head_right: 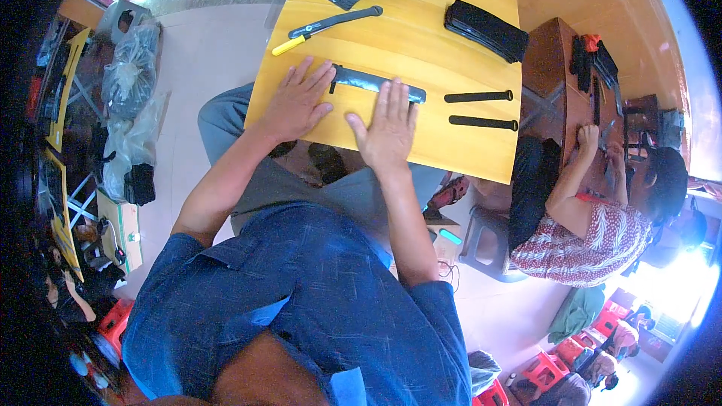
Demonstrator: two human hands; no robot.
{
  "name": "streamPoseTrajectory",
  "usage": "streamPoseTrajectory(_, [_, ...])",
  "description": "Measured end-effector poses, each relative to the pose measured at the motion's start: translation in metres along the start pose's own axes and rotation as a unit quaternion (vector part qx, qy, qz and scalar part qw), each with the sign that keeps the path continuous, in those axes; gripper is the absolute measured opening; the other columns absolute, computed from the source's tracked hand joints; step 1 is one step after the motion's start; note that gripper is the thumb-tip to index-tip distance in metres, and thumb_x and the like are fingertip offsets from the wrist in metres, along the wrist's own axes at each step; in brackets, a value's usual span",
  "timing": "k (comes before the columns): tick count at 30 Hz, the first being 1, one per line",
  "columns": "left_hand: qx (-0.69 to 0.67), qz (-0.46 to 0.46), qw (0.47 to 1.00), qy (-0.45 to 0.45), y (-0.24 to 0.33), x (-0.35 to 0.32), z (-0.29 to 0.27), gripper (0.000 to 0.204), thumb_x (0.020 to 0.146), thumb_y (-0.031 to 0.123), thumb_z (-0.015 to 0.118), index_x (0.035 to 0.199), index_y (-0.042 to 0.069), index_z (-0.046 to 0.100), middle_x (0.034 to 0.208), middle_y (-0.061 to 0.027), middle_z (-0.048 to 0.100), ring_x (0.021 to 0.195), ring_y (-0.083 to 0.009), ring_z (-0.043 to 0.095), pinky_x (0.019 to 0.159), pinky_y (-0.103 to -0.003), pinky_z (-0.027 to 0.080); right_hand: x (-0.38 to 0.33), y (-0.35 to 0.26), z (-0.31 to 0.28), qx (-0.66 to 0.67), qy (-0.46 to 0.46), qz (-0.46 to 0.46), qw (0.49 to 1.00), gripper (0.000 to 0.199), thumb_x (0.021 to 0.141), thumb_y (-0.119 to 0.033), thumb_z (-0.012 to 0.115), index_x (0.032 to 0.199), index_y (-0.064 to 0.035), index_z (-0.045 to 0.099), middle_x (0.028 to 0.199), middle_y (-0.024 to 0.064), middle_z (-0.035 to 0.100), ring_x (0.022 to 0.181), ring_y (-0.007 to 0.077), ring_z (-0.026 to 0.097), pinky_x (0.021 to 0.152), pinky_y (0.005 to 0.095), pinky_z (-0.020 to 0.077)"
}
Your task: The worker is assembling plastic buckles and components onto fabric webbing straps.
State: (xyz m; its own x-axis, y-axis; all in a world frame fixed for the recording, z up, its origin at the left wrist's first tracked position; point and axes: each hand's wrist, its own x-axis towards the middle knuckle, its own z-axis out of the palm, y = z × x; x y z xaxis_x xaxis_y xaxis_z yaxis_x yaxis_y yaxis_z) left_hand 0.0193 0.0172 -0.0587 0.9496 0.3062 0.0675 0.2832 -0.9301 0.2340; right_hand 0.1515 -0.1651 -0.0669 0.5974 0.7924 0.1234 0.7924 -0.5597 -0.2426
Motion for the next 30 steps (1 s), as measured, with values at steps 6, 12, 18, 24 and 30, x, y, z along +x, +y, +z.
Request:
streamPoseTrajectory(6, [-0.001,-0.004,1.000,0.002,-0.003,0.000,0.003,0.069,0.102,0.042,0.051,0.160,0.009,0.033,0.169,-0.0073,0.028,0.156,-0.0375,0.020,0.126,-0.055,0.018,-0.016,0.021,-0.008,-0.015,0.014,0.062,0.998,0.095,0.098,-0.066,0.050,0.161,0.0014,0.027,0.170,0.0213,0.020,0.158,0.0367,0.016,0.124,0.0605,0.0166])
streamPoseTrajectory(12, [0.001,0.037,0.999,0.018,0.024,0.002,-0.007,0.073,0.099,0.043,0.057,0.158,0.006,0.035,0.168,-0.0108,0.028,0.156,-0.0356,0.021,0.125,-0.056,0.020,-0.018,0.021,-0.009,-0.029,0.013,0.068,0.997,0.094,0.098,-0.066,0.050,0.160,0.0013,0.028,0.170,0.0215,0.020,0.158,0.0383,0.017,0.123,0.0623,0.0163])
streamPoseTrajectory(18, [-0.059,0.068,0.996,0.011,0.036,0.016,0.009,0.079,0.097,0.049,0.059,0.158,0.004,0.036,0.168,-0.0124,0.028,0.157,-0.0338,0.021,0.126,-0.054,0.020,-0.017,0.020,-0.011,-0.032,0.006,0.069,0.997,0.093,0.099,-0.065,0.049,0.160,0.0004,0.028,0.170,0.0214,0.020,0.158,0.0383,0.017,0.123,0.0627,0.0163])
streamPoseTrajectory(24, [-0.007,0.004,1.000,-0.015,0.001,-0.003,-0.001,0.085,0.098,0.056,0.056,0.161,0.006,0.029,0.170,-0.0118,0.026,0.158,-0.0325,0.018,0.127,-0.053,0.017,-0.017,0.021,-0.014,-0.037,-0.005,0.072,0.997,0.092,0.099,-0.064,0.050,0.161,-0.0008,0.026,0.170,0.0201,0.019,0.158,0.0372,0.016,0.123,0.0630,0.0158])
streamPoseTrajectory(30, [0.002,-0.033,0.999,-0.025,-0.002,-0.009,-0.002,0.084,0.099,0.057,0.053,0.162,0.007,0.027,0.170,-0.0110,0.025,0.158,-0.0358,0.017,0.126,-0.056,0.016,-0.017,0.021,-0.016,-0.030,-0.008,0.072,0.997,0.092,0.099,-0.064,0.050,0.162,-0.0013,0.026,0.171,0.0195,0.018,0.158,0.0370,0.016,0.123,0.0637,0.0159])
